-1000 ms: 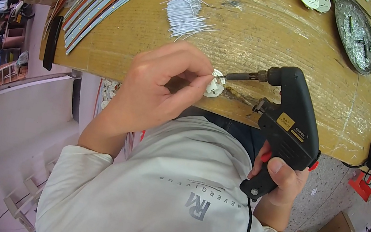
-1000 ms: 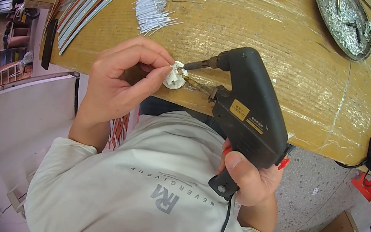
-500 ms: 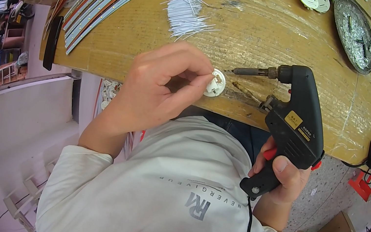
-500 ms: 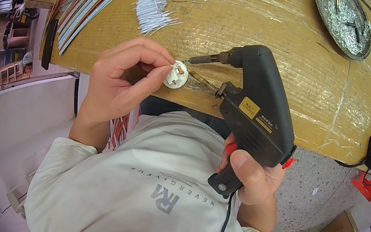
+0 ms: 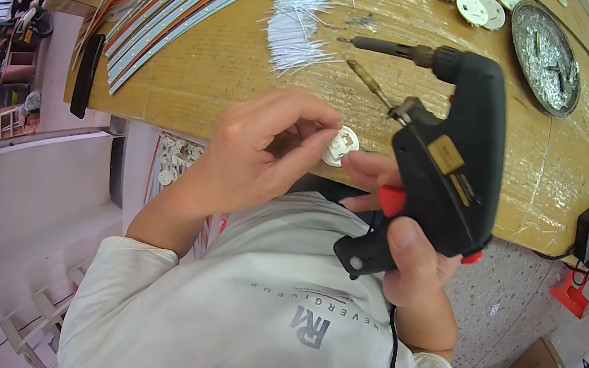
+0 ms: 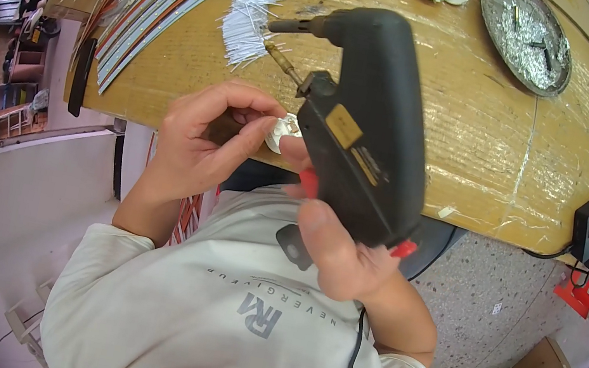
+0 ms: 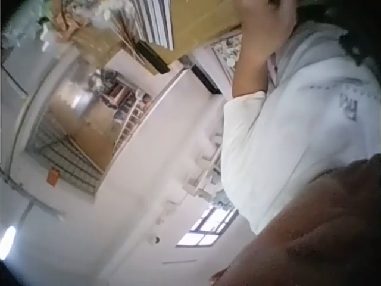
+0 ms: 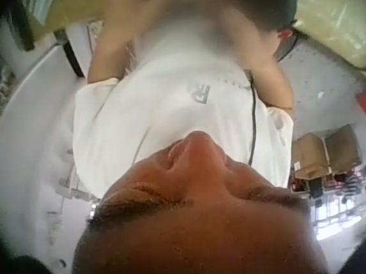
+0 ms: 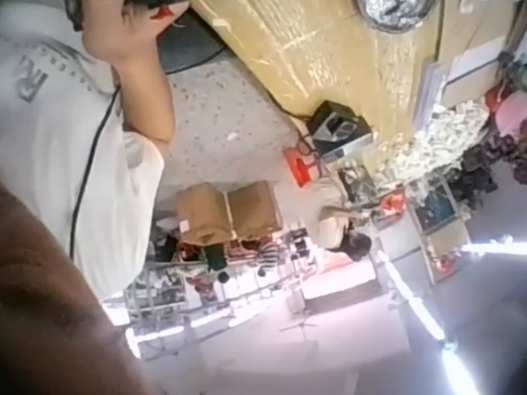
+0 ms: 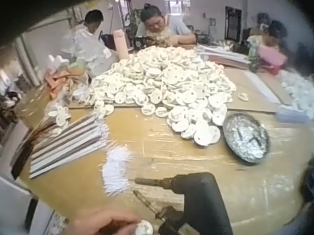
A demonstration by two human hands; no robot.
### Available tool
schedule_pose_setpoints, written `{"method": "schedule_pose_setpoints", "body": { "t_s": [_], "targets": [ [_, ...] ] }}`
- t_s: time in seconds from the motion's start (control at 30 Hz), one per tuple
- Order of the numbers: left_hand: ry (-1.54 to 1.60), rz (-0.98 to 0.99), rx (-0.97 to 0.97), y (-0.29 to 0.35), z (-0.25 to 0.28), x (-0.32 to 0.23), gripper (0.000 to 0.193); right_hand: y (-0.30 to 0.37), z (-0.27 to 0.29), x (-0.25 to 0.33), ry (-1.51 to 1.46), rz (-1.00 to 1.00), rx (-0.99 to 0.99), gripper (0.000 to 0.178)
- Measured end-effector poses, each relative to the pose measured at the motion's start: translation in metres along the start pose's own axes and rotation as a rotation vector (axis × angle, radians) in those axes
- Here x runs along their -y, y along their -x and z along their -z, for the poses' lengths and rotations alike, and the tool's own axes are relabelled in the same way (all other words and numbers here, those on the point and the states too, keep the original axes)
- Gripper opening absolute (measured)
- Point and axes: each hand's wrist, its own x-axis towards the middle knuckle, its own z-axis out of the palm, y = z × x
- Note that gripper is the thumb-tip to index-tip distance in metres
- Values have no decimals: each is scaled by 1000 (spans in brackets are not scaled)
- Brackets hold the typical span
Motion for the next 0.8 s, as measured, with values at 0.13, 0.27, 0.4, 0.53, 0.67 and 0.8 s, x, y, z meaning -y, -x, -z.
{"method": "schedule_pose_setpoints", "body": {
  "t_s": [0.13, 0.27, 0.4, 0.53, 0.67, 0.8],
  "targets": [
    [-8, -4, -50, 0, -3, 5, 12, -10, 0, -10, 61, 22, 35, 61],
    [-14, 21, -61, 0, 1, 1, 12, -9, -4, -10, 39, 57, 8, 60],
    [-48, -1, -55, -2, 3, 1, 13, -8, -6, -11, 15, 68, -12, 59],
    [-111, -84, -52, -1, 4, 2, 14, -6, -9, -16, -20, 92, -31, 58],
    [-176, -149, -168, -2, 13, 4, 16, -9, -13, -16, -8, 139, -21, 57],
    [-599, -198, -408, -29, 57, 30, 13, -15, -6, -8, -65, 141, -76, 60]
  ]
}}
